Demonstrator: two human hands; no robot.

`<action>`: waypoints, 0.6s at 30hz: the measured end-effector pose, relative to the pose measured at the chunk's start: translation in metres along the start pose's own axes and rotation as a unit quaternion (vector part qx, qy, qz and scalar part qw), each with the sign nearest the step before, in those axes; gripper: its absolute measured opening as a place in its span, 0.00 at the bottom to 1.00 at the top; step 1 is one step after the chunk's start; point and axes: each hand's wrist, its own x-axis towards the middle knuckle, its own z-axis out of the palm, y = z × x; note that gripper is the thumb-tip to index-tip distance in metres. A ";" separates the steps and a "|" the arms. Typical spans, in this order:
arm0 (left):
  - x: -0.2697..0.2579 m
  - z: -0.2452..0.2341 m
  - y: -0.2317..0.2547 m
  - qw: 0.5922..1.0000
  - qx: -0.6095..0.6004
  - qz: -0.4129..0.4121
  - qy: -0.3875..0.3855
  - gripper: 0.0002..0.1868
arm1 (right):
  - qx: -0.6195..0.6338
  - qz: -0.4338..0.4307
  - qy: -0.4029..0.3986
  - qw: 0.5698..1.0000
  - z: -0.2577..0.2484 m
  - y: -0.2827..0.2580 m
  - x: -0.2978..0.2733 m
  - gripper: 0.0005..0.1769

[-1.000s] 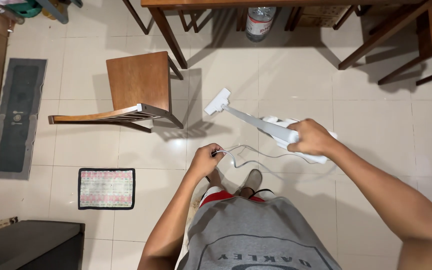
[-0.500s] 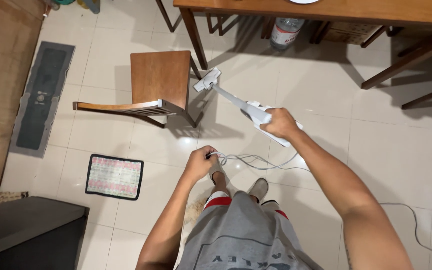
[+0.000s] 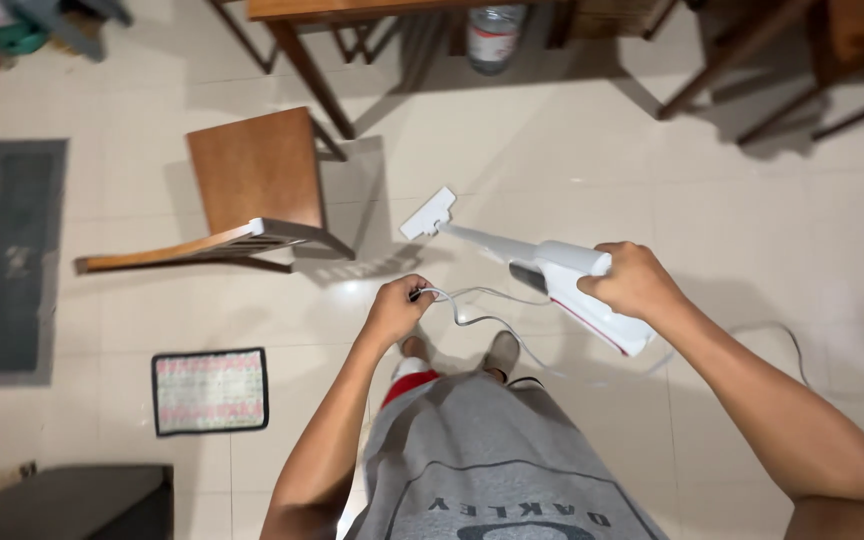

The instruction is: Vacuuming the floor around furniture and a wheelchair using a handheld vacuum.

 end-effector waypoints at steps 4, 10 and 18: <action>0.010 0.012 0.021 0.998 -0.016 0.012 -0.062 0.11 | 0.114 0.052 0.011 0.992 0.001 0.009 -0.052 0.20; 0.030 -0.005 0.015 0.983 0.053 0.091 -0.153 0.12 | 0.185 0.100 0.036 0.977 0.037 -0.030 -0.113 0.15; 0.040 -0.089 -0.034 0.976 0.054 0.123 -0.172 0.11 | 0.328 0.162 0.164 0.916 0.101 -0.125 -0.123 0.16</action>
